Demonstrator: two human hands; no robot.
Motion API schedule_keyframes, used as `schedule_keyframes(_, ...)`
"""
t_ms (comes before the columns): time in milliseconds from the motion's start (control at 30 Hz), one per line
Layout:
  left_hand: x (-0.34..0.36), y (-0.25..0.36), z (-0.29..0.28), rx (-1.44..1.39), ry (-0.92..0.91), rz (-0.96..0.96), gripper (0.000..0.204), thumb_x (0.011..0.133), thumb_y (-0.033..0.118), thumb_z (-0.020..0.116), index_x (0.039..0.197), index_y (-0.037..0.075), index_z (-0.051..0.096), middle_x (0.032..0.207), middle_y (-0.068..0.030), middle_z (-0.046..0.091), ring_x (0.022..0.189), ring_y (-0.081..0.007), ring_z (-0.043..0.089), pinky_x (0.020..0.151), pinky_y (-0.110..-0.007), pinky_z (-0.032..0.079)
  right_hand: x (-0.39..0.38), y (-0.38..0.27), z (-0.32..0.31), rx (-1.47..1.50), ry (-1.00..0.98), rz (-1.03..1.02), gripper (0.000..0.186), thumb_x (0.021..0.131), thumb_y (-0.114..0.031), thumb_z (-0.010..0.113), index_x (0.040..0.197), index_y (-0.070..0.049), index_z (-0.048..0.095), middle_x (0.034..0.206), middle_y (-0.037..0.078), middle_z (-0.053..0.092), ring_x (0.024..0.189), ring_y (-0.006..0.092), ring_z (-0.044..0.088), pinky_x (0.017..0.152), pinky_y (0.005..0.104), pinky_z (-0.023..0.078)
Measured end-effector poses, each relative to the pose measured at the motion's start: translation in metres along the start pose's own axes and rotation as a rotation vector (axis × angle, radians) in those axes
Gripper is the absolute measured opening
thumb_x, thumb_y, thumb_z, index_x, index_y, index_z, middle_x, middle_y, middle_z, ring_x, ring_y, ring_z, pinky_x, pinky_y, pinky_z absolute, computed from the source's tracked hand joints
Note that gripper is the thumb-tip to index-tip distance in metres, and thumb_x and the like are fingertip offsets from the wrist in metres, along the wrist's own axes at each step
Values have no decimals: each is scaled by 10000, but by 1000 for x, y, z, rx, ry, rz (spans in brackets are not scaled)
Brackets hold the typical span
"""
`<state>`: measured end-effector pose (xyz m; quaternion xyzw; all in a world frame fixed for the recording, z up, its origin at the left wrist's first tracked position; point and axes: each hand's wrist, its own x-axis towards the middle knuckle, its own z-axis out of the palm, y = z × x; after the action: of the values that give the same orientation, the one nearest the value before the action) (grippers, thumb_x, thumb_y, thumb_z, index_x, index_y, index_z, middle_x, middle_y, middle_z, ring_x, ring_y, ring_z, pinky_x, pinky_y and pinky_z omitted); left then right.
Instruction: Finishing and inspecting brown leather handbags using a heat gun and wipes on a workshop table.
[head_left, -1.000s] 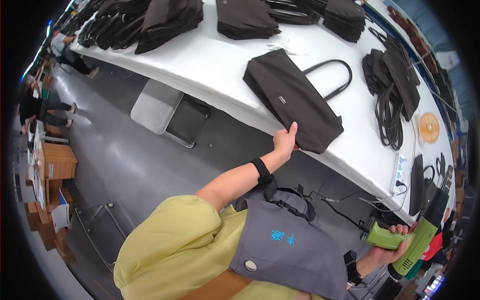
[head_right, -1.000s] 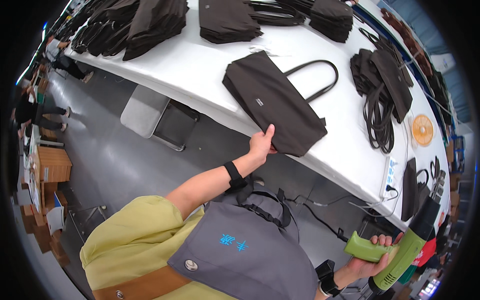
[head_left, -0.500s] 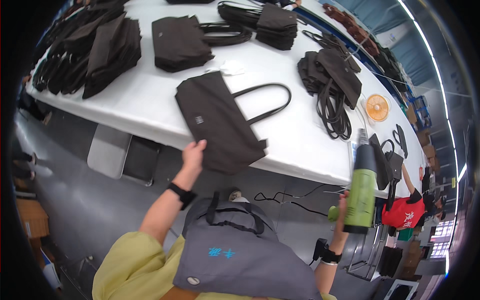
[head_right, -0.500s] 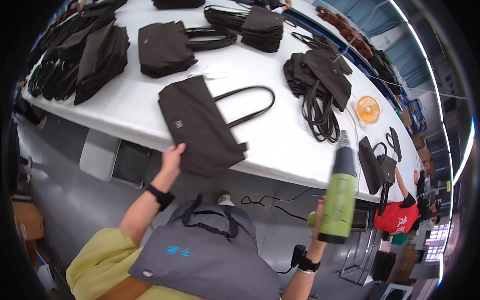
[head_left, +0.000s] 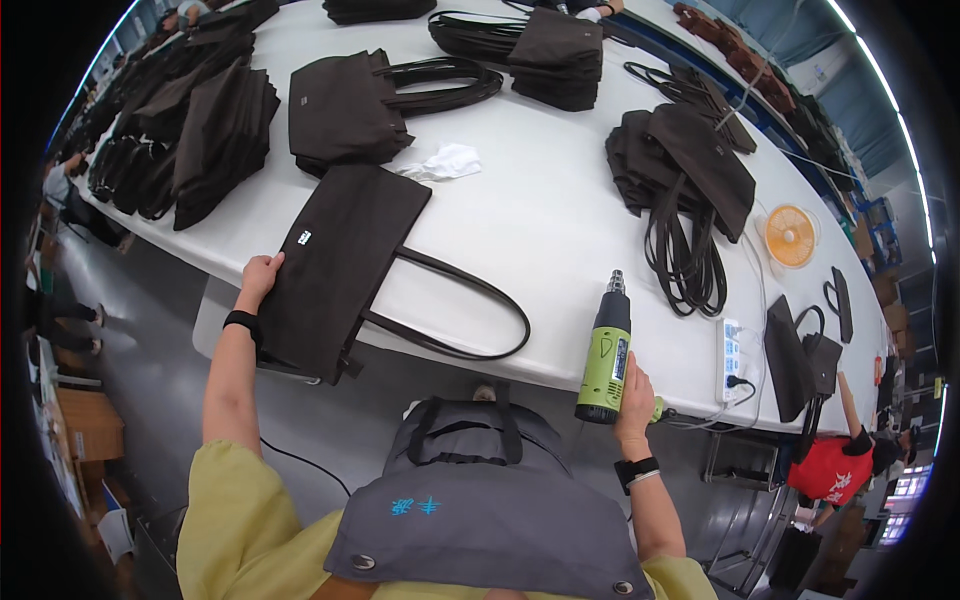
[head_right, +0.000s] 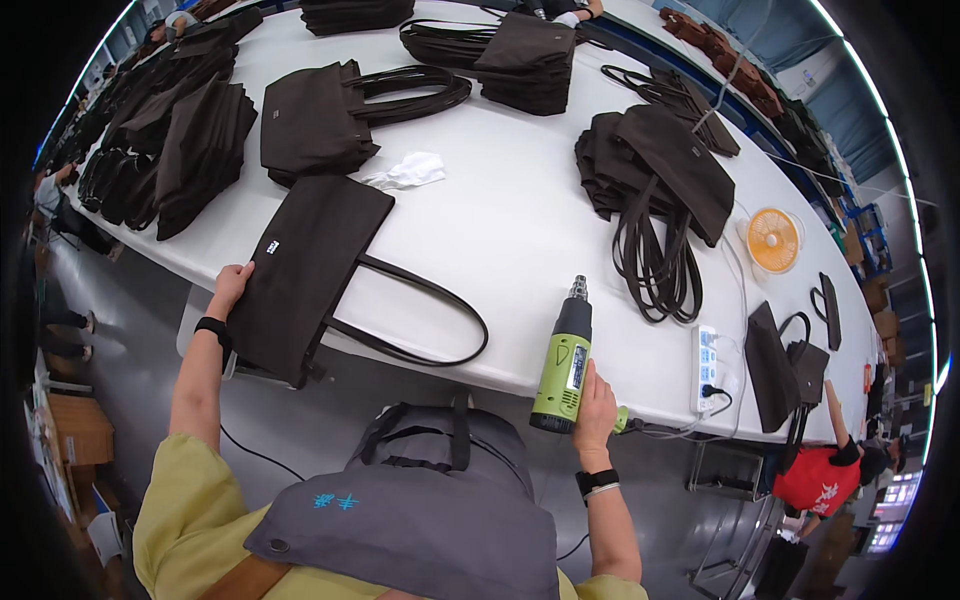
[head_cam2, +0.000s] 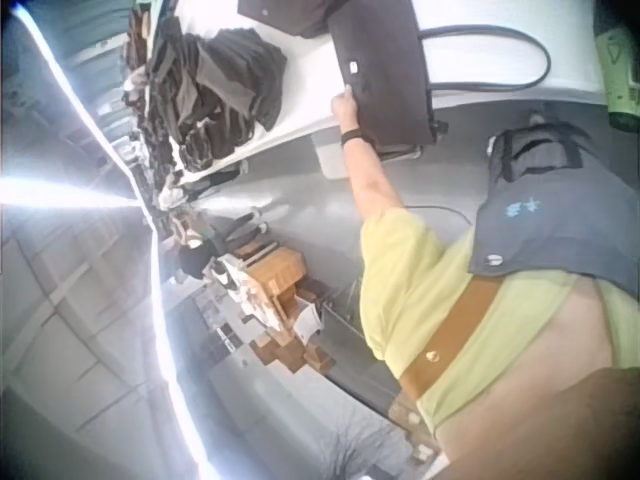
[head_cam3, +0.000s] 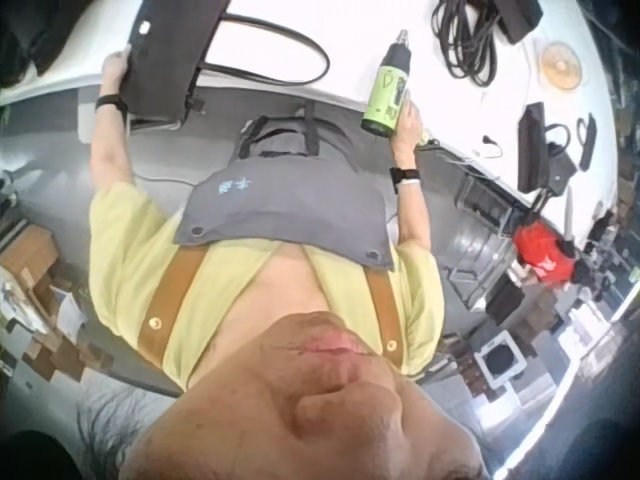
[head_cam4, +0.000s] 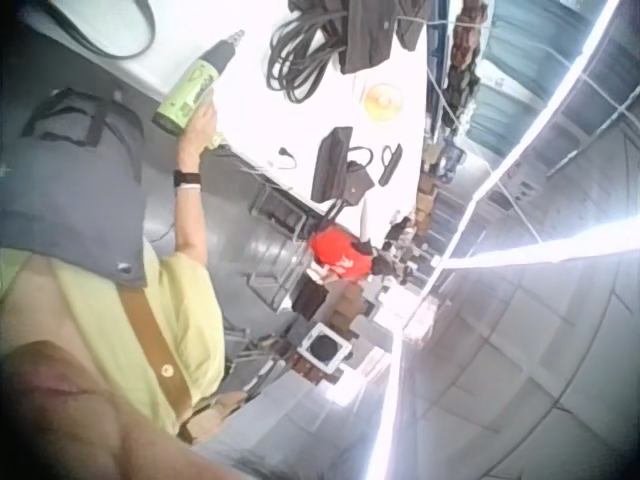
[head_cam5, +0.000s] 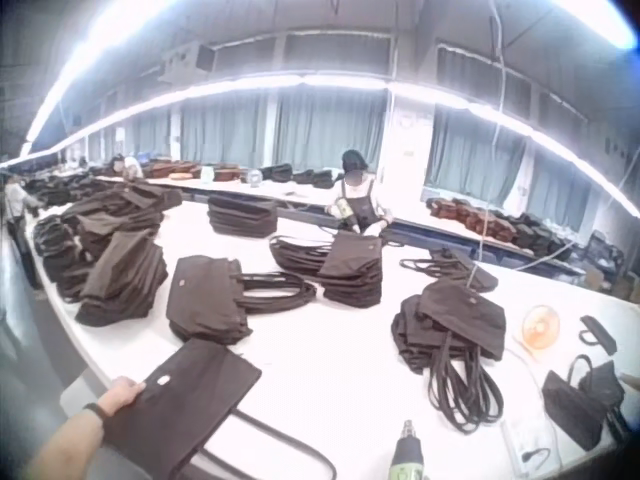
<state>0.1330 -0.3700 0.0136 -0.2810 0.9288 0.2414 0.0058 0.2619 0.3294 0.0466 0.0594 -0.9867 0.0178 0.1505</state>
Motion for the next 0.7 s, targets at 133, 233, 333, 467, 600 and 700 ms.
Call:
schedule_keyframes(133, 6, 4, -2, 36, -3, 57, 435, 864, 405, 620, 759, -15, 655, 686, -183, 625, 651, -298, 604, 648, -390, 463, 42, 2, 22, 11, -3, -74, 664, 768, -18, 612, 1386, -12, 367, 1094, 109, 584, 925, 277, 570, 773, 367, 483)
schedule_keyframes(233, 19, 6, -12, 36, -42, 78, 428, 862, 395, 627, 755, -18, 655, 667, -170, 619, 633, -275, 594, 634, -384, 459, 62, -12, 36, -13, -45, -29, 677, 770, -17, 612, 1394, -8, 349, 1141, 120, 562, 961, 279, 560, 813, 382, 467)
schedule_keyframes(333, 35, -11, -24, 32, -81, 103, 418, 861, 384, 634, 755, -19, 655, 639, -149, 608, 612, -235, 583, 614, -370, 452, 71, -23, 46, 162, -177, 45, 836, 700, -15, 676, 1417, 32, 246, 1205, 210, 499, 1035, 358, 522, 895, 409, 439)
schedule_keyframes(467, 59, -32, -15, -18, -128, 172, 409, 867, 365, 634, 736, -22, 640, 595, -128, 579, 565, -190, 535, 580, -355, 431, 70, -20, 43, 422, -298, 190, 921, 662, -38, 720, 1407, 81, 190, 1239, 269, 441, 1147, 394, 463, 991, 413, 400)
schedule_keyframes(600, 66, -42, -8, -36, -174, 231, 413, 879, 356, 625, 728, -29, 626, 576, -100, 558, 554, -160, 500, 559, -342, 413, 88, -11, 21, 445, -544, 513, 905, 628, -218, 833, 1324, 86, 343, 1134, 236, 562, 1048, 331, 567, 911, 365, 459)
schedule_keyframes(700, 72, -45, -9, -134, -233, 192, 415, 892, 351, 613, 729, -30, 619, 563, -65, 533, 556, -128, 473, 545, -323, 396, 86, 2, 11, 524, -734, 606, 819, 597, -328, 866, 1206, 80, 501, 967, 186, 663, 897, 280, 645, 818, 335, 499)
